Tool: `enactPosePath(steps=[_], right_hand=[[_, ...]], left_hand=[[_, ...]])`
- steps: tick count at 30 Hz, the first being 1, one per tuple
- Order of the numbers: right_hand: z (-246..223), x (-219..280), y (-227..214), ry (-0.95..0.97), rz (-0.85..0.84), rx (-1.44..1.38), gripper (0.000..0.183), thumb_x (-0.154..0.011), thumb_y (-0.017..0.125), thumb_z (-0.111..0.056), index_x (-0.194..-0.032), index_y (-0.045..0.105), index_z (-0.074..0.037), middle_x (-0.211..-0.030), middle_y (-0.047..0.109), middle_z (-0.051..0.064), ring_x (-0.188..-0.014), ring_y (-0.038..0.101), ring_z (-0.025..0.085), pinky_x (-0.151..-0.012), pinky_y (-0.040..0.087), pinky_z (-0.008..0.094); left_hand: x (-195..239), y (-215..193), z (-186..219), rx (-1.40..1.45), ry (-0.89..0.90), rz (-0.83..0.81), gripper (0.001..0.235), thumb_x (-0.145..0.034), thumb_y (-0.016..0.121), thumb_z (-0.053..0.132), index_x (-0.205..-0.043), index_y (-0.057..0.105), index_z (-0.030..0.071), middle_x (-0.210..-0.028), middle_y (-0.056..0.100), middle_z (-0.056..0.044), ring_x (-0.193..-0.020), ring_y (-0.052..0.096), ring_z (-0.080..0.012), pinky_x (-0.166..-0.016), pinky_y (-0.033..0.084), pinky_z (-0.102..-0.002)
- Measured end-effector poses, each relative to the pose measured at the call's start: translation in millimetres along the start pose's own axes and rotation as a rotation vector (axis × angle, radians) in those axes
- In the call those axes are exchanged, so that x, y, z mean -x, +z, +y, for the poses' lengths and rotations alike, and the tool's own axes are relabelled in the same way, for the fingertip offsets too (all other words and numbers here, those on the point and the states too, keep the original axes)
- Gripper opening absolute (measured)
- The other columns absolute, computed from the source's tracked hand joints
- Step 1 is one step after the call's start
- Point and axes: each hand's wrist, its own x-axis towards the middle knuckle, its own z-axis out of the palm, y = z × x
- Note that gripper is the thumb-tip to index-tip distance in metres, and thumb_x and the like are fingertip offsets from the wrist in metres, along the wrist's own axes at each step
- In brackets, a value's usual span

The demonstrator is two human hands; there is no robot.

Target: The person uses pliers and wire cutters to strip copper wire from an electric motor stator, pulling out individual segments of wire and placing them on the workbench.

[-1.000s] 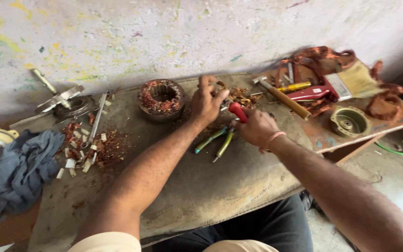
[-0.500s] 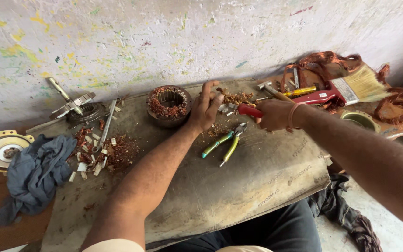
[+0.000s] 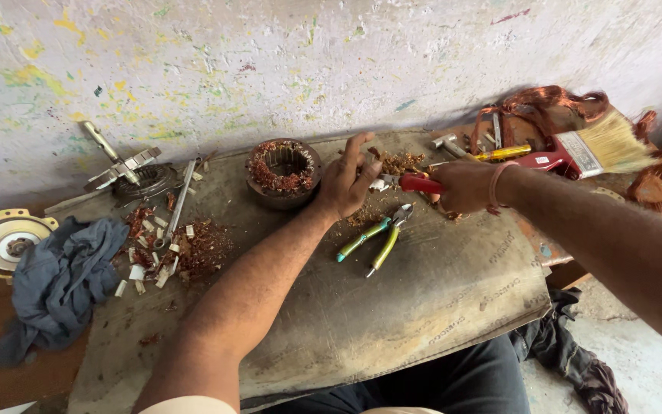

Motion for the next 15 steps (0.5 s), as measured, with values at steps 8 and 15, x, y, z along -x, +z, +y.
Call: enactPosePath(steps=[8, 15], right_hand=[[-6, -9, -5, -0.103, 0.059, 0.142, 0.028, -0.087, 0.063, -0.018, -0.111, 0.072, -0.006, -0.099, 0.071, 0.014, -0.093, 0.073, 0.026, -0.088, 0.056, 0.045], [-39, 30, 1, 0.098, 0.087, -0.228, 0.035, -0.098, 0.059, -0.038, -0.115, 0.067, -0.008, -0.087, 0.071, 0.013, -0.064, 0.069, 0.023, -0.067, 0.061, 0.043]], left_hand=[[5, 0, 1, -0.011, -0.016, -0.035, 0.073, -0.099, 0.051, 0.065, -0.154, 0.034, 0.02, -0.096, 0.076, -0.012, -0.079, 0.073, -0.0243, -0.078, 0.058, -0.047], [-8, 14, 6, 0.021, -0.079, 0.135, 0.05, -0.1, 0.066, 0.041, -0.134, 0.044, 0.011, -0.08, 0.076, -0.009, -0.055, 0.065, -0.0171, -0.046, 0.052, -0.031]])
